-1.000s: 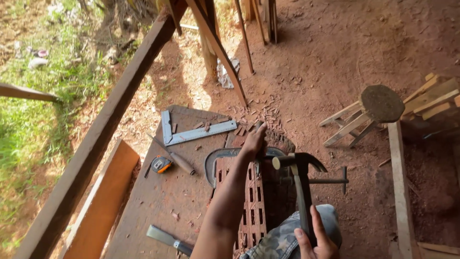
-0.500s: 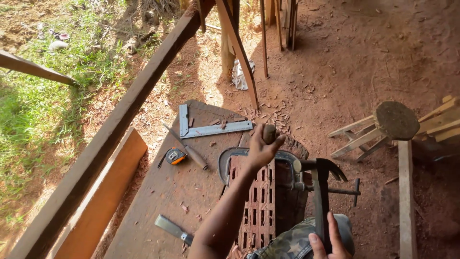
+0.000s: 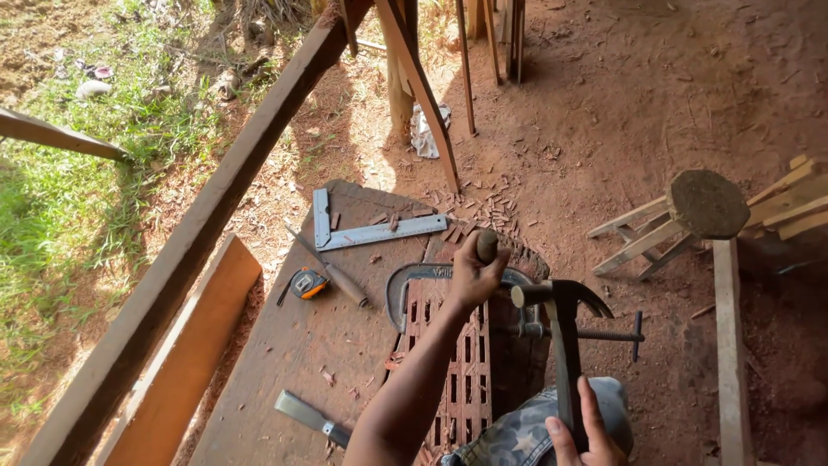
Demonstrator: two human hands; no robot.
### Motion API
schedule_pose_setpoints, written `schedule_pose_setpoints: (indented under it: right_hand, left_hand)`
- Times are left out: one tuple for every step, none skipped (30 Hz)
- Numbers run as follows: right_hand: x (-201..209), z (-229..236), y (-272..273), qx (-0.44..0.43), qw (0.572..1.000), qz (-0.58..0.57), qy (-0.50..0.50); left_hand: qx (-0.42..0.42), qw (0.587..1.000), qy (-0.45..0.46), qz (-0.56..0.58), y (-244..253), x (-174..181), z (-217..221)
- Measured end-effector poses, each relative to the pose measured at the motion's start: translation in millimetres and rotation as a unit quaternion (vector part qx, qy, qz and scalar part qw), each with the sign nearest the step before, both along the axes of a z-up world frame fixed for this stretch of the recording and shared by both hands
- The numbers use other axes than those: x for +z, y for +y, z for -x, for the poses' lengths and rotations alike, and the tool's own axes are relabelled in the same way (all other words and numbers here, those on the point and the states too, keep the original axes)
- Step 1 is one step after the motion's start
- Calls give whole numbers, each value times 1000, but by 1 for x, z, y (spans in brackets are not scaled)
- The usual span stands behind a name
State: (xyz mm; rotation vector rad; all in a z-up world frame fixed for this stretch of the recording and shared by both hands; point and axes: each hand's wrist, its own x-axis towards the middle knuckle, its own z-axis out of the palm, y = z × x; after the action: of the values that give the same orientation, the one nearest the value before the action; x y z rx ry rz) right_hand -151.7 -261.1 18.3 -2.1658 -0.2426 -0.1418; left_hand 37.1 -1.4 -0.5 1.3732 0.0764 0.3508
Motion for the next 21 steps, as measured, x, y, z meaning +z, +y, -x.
schedule_pose_setpoints:
  right_hand:
    - [-3, 0, -1, 9, 1000, -9, -16]
    - [-6, 0, -1, 18, 999, -18, -32]
    - [-2, 2, 0, 16, 999, -19, -29]
    - [2, 3, 2, 4, 1000, -10, -15]
    - [5, 6, 3, -10, 1000, -2, -1]
    - [6, 6, 2, -14, 1000, -2, 1]
    - [7, 5, 0, -7, 1000, 6, 11]
    - [9, 6, -2, -1, 1000, 14, 22]
    - [10, 7, -2, -1, 1000, 14, 25]
    - [13, 8, -1, -2, 1000, 16, 26]
    - [15, 6, -1, -2, 1000, 18, 24]
    - [17, 6, 2, -2, 1000, 18, 24]
    - [20, 5, 3, -7, 999, 26, 42]
    - [23, 5, 5, -11, 998, 35, 60]
    - [23, 3, 5, -11, 998, 35, 56]
    - [23, 1, 5, 4, 999, 25, 41]
    - [23, 1, 5, 16, 999, 15, 29]
    - [13, 5, 3, 15, 999, 14, 28]
    - [2, 4, 2, 10, 1000, -12, -2]
    - [-9, 3, 3, 5, 999, -38, -32]
    - [-4, 4, 4, 10, 999, -41, -32]
  left_hand:
    - [7, 1000, 15, -9, -1, -6, -1]
    - [15, 999, 29, -18, -3, -12, -3]
    - [13, 999, 32, -19, -3, -19, -6]
    - [35, 997, 35, -52, -3, -26, -10]
    - [55, 994, 37, -85, -4, -33, -13]
    - [51, 994, 39, -86, -2, -33, -21]
    - [50, 990, 90, -92, -1, -34, -27]
    - [48, 984, 140, -97, 2, -35, -32]
    - [47, 984, 144, -98, 2, -33, -35]
    - [31, 980, 192, -30, 3, -31, -38]
    - [16, 971, 237, 37, 4, -27, -44]
    - [16, 971, 237, 37, 5, -29, -44]
    - [12, 962, 267, 50, 4, -31, -44]
    - [8, 953, 297, 62, 4, -32, -44]
    - [9, 954, 294, 62, 3, -31, -42]
    - [14, 963, 265, 49, 3, -30, -39]
    - [19, 970, 238, 35, 2, -30, -35]
    - [18, 971, 237, 34, -1, -27, -28]
    - [27, 980, 198, 16, -1, -21, -26]
    - [36, 987, 159, -1, -1, -17, -24]
    - [41, 987, 158, -3, -1, -9, -23]
